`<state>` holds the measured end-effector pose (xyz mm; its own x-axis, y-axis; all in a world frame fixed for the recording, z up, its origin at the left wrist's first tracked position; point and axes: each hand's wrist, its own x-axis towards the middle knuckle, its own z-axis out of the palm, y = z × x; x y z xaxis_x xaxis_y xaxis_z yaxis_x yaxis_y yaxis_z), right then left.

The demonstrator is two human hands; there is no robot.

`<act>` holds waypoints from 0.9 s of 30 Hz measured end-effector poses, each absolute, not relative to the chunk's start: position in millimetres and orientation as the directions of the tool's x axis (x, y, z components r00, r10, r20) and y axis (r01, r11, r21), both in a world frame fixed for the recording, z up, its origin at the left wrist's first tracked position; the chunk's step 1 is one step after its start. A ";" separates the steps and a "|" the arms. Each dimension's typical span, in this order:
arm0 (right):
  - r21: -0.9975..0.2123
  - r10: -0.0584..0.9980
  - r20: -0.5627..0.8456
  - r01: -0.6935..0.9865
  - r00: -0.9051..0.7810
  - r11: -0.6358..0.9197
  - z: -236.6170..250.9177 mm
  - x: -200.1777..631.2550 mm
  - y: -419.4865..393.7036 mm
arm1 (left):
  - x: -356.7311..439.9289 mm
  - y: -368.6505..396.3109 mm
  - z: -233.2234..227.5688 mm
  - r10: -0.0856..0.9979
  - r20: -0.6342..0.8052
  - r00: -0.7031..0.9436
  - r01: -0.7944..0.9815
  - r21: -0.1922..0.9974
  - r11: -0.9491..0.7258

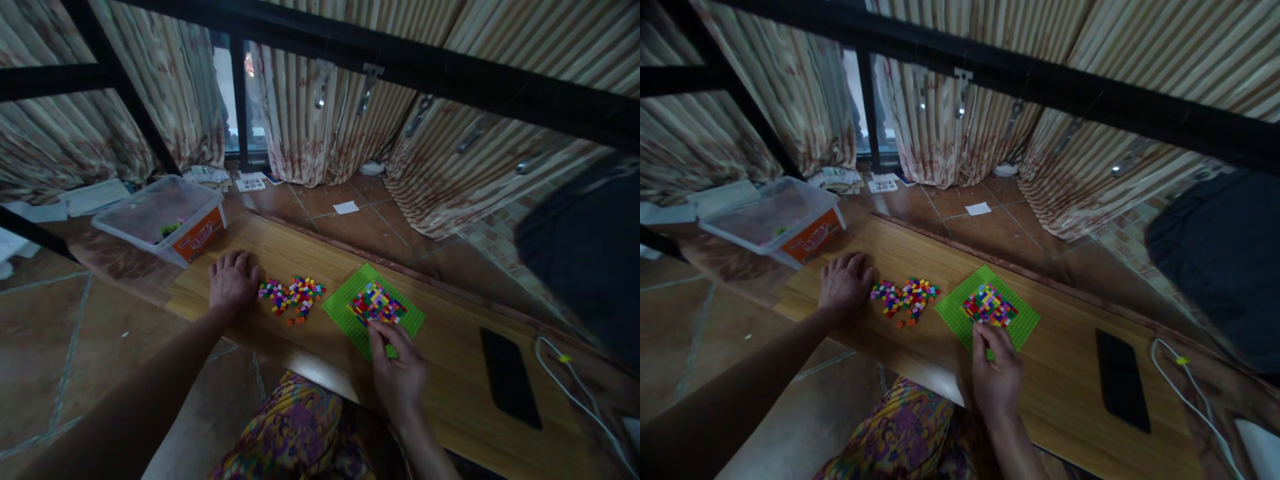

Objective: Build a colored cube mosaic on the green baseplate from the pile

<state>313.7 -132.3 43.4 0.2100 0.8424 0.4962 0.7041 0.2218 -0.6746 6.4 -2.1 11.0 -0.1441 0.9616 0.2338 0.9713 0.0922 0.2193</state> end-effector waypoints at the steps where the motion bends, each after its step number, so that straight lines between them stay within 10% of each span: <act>1: -0.685 0.872 0.457 0.694 0.174 0.220 39.2 304.0 -136.1 | 6.6 -2.5 10.8 0.961 0.235 -0.143 0.971 0.220 0.091; 17: -0.649 0.927 0.284 0.663 -0.245 0.374 4.0 236.6 -86.3 | 5.9 -4.3 9.2 0.962 0.232 -0.142 0.965 0.250 0.082; 27: -0.655 0.954 0.268 0.701 -0.130 0.280 8.6 256.6 -99.6 | 6.4 -4.6 9.8 0.963 0.226 -0.146 0.963 0.256 0.086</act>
<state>256.6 -99.6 8.6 -0.1304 0.9545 0.2682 0.7014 0.2800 -0.6554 6.4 -4.6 9.8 -0.1459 0.9632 0.2256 0.9628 0.0858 0.2562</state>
